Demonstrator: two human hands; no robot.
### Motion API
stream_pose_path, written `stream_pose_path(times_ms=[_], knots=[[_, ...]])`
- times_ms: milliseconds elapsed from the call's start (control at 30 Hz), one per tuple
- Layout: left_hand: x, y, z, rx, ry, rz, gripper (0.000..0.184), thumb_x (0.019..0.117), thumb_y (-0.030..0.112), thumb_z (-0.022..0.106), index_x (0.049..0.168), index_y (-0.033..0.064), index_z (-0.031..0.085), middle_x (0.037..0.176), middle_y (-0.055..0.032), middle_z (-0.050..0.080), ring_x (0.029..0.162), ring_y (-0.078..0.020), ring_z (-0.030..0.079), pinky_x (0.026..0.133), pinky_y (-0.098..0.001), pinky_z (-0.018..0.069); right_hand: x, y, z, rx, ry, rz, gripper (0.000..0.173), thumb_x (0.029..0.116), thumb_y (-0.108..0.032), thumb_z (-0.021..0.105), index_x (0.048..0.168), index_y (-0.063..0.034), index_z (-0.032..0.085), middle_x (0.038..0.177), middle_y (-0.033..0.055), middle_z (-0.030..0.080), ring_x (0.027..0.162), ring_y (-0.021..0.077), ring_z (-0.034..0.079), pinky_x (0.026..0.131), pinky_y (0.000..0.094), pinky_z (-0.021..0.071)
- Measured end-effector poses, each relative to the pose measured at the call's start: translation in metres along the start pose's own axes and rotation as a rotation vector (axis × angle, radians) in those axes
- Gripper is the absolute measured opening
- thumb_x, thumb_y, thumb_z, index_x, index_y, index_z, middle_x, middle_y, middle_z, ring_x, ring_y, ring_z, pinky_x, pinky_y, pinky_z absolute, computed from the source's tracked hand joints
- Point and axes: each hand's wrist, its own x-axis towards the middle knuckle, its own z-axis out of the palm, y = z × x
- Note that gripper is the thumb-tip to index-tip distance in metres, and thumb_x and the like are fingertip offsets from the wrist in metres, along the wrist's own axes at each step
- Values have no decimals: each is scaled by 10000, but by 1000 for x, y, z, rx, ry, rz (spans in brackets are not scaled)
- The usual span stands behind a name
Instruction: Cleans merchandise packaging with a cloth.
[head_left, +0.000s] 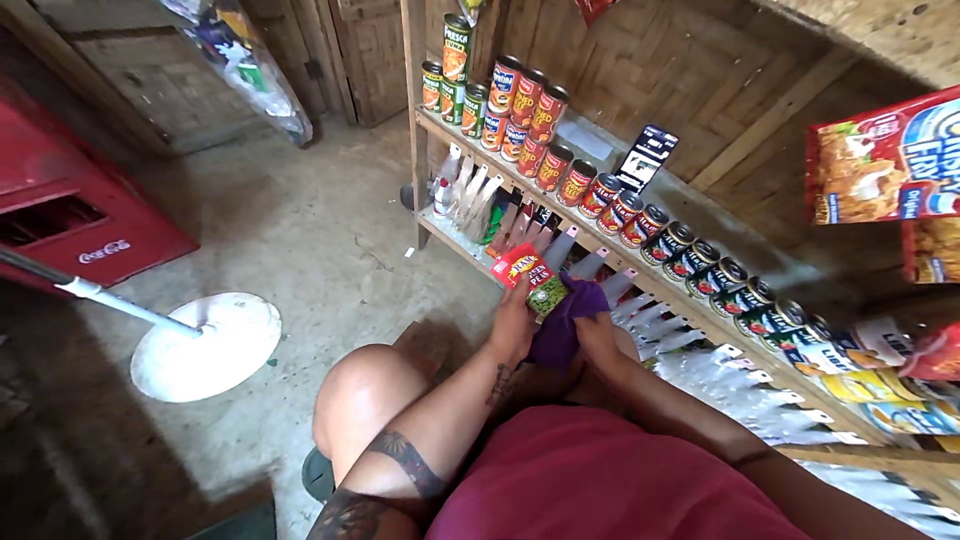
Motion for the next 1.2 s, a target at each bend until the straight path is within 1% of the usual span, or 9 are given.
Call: stream_pose_path(times_ms=[133,267,400,533,667,767,867,1033,1200], knots=[[-2,-4,1,-18,-80,35,365,1117,243,334,1427,75,429,1218,-108,655,1094,-202,658,966,-397,542,2,0,-2,-27,33,-28,295,922,36,578,1208,111,582,1067,118,668,999,51,640,910,233,543],[-4,-8,1,-21,-121,40,349,1101,183,375,1429,75,419,1248,-102,639,1115,-196,644,988,-395,525,4,-8,0,66,76,62,264,951,52,557,1213,80,570,1041,94,649,963,56,634,874,235,547],[-2,-11,-1,-53,-156,54,348,1089,143,404,1429,74,416,1254,-102,639,1130,-199,640,1006,-404,518,7,-8,3,166,93,195,197,987,42,520,1175,52,577,995,91,656,915,93,651,832,278,570],[-4,-12,0,-72,-149,67,372,1081,124,409,1450,84,382,1269,-113,628,1139,-213,637,1014,-423,516,4,-16,7,262,104,387,228,1024,19,462,1239,15,540,1035,112,647,937,132,657,823,313,578],[-6,-13,0,-93,-141,89,371,1088,125,381,1457,95,372,1284,-118,622,1153,-219,633,1015,-434,516,4,-4,6,418,33,484,257,1072,-95,438,1312,-28,501,1081,124,657,977,180,670,849,367,586],[-6,-13,-2,-86,-160,118,379,1083,124,383,1461,100,367,1299,-112,613,1164,-216,625,1020,-437,511,0,-6,6,477,-29,579,228,1094,-173,403,1244,-59,532,1002,93,666,914,164,670,798,356,584],[-6,-10,-2,-65,-177,117,348,1076,118,390,1422,90,414,1250,-101,640,1118,-201,646,991,-422,528,0,-10,2,499,-61,563,195,1090,-155,390,1169,-71,547,928,65,672,852,136,677,754,332,593],[-7,-7,-2,-17,-191,118,328,1082,155,410,1400,82,439,1205,-89,661,1087,-188,662,974,-409,542,1,-15,2,493,-25,555,177,1082,-121,395,1160,-69,545,920,61,667,847,131,673,759,325,589],[-9,-6,-4,202,-201,248,324,1069,229,471,1344,61,508,1138,-37,690,1050,-115,665,958,-353,546,2,-14,0,509,-20,495,194,1079,-113,386,1178,-61,544,941,61,676,867,130,678,777,329,594]])
